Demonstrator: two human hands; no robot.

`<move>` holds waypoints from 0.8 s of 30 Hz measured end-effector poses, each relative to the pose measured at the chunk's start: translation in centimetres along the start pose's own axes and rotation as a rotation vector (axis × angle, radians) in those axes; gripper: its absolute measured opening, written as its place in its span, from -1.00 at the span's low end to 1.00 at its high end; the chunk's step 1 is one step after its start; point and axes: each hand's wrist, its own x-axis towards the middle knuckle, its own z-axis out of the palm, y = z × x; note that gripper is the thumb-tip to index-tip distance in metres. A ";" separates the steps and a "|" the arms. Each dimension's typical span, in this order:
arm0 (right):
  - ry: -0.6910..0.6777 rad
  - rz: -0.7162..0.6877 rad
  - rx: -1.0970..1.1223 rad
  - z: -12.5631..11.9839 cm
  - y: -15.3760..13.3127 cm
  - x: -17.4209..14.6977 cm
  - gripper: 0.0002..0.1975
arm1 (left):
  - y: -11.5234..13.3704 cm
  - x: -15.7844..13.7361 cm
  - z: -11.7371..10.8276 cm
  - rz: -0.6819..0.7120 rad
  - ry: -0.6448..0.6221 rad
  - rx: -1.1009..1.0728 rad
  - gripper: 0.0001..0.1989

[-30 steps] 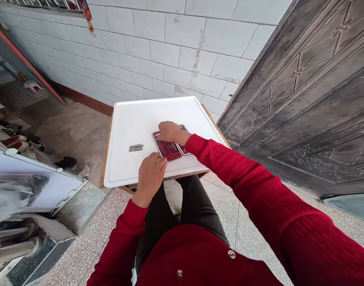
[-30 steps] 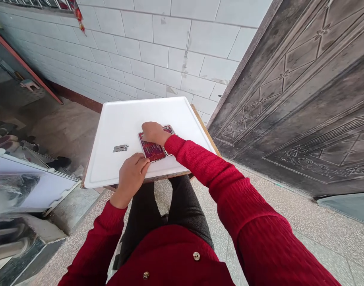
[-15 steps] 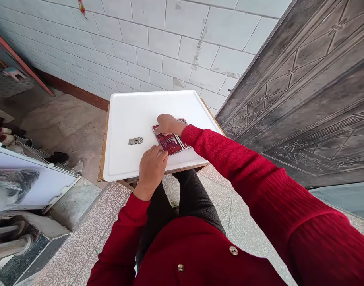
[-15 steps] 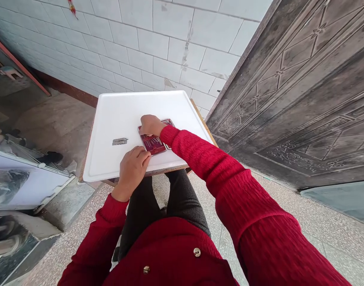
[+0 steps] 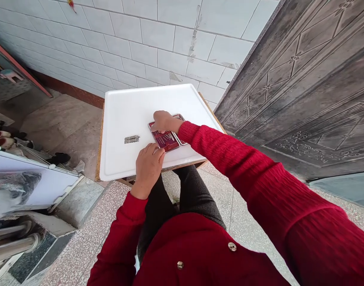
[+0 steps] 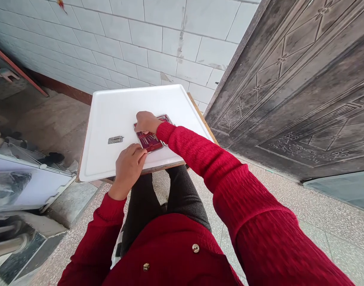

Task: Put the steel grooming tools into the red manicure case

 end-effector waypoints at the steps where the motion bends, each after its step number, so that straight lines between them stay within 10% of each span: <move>1: 0.008 0.008 0.003 0.1 0.0 0.0 -0.95 | 0.0 0.0 0.0 0.000 0.004 0.002 -0.83; 17: 0.048 0.045 0.240 -0.6 0.8 1.6 -0.87 | 0.0 0.0 -0.1 0.006 0.002 -0.003 -0.82; 24: 0.166 -0.222 0.081 -2.3 -1.9 3.0 -0.81 | 0.2 -0.1 -0.3 0.009 0.011 0.013 -0.87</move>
